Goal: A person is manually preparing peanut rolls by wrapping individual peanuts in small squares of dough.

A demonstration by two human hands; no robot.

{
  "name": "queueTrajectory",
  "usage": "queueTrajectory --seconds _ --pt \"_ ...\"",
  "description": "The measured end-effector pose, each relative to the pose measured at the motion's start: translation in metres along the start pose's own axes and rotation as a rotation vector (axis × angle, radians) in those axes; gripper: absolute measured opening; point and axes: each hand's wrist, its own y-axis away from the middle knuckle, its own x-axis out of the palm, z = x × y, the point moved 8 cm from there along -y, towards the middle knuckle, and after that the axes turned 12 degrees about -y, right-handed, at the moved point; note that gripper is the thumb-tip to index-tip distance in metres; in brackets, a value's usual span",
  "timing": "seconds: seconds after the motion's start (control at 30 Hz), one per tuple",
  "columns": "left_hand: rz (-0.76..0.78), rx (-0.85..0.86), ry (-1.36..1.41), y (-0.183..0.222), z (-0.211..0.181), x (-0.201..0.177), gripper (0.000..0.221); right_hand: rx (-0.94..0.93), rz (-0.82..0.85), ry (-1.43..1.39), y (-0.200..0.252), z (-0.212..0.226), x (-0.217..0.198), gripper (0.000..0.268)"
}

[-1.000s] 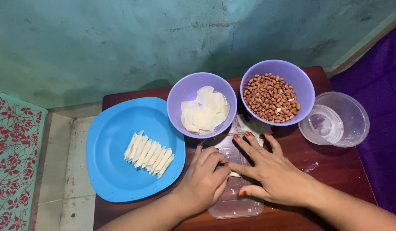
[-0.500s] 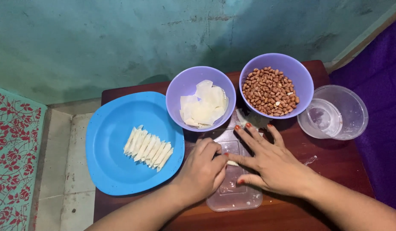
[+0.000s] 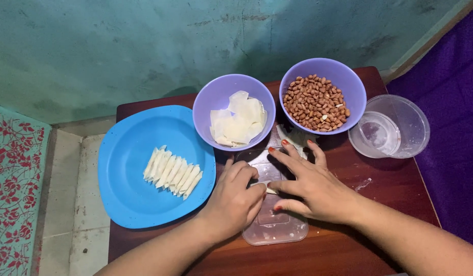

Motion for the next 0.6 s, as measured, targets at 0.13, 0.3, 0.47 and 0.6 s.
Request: queueTrajectory --seconds 0.13,0.3,0.47,0.6 --pt "-0.028 0.019 0.006 -0.001 -0.005 -0.002 0.007 -0.016 -0.059 0.000 -0.001 0.007 -0.001 0.033" --pt "-0.057 -0.015 0.026 0.001 -0.005 -0.003 0.011 -0.008 -0.098 0.039 -0.002 0.013 -0.004 0.022" --pt "-0.023 -0.009 0.005 0.003 -0.006 0.001 0.009 -0.044 -0.110 0.085 0.001 0.022 -0.008 0.031" --pt "-0.017 0.016 -0.011 0.007 -0.006 0.004 0.011 -0.180 -0.300 0.234 0.000 0.047 -0.056 0.034"
